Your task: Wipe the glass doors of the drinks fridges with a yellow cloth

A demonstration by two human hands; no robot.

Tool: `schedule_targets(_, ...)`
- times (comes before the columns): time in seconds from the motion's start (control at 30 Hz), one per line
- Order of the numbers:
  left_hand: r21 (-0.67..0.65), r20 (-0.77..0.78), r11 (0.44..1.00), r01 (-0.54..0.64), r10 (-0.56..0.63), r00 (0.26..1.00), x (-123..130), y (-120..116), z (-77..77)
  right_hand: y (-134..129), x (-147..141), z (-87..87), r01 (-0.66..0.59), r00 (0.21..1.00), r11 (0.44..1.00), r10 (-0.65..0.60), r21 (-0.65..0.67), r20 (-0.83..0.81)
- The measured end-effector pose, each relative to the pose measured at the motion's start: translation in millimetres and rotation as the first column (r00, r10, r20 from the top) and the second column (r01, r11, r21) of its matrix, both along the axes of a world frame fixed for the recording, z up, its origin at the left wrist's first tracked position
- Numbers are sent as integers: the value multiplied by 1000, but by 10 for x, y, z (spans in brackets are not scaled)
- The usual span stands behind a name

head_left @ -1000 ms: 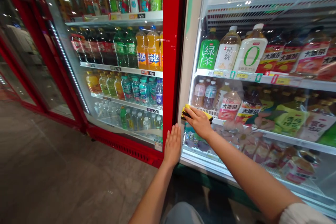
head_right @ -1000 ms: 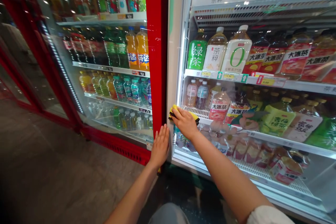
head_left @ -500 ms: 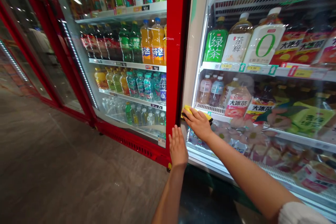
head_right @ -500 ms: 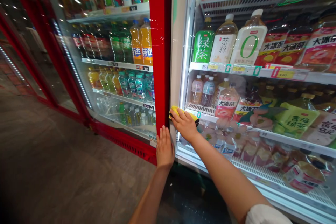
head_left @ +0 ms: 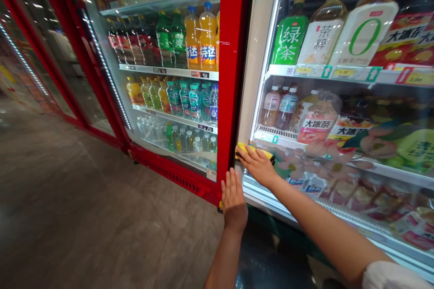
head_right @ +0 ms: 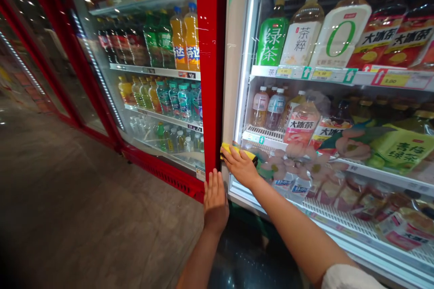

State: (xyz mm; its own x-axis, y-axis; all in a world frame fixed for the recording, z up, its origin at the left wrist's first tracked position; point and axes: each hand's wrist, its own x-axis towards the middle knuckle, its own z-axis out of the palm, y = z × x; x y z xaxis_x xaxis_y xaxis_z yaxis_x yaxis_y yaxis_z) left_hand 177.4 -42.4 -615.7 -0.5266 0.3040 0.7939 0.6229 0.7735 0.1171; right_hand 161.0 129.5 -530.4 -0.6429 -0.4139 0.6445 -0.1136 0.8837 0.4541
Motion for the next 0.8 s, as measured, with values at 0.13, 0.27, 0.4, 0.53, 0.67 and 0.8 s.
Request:
schedule_targets(0.13, 0, 5, 1000, -29, 29, 1000, -11, 3, 58, 53, 215, -137, -64, 995, 996, 59, 62, 81)
schedule_targets(0.27, -12, 62, 999, 48, -47, 997, -57, 94, 93, 192, 337, 153, 63, 996, 995, -67, -71, -57)
schedule_targets(0.4, 22, 73, 996, 85, -86, 994, -64, 253, 110, 215, 431, 123, 36, 996, 997, -42, -73, -83)
schedule_targets(0.53, -34, 90, 988, 150, -146, 985, -37, 361, 100, 253, 584, -10, -23, 1000, 999, 22, 38, 9)
schedule_targets(0.67, 1, 78, 988, 156, -156, 985, 5, 522, 109, 406, 764, 190, 82, 995, 996, -84, -38, -57)
schedule_targets(0.8, 19, 76, 978, 206, -207, 975, 60, 703, 143, 482, 968, 162, 144, 987, 988, -148, -52, -70)
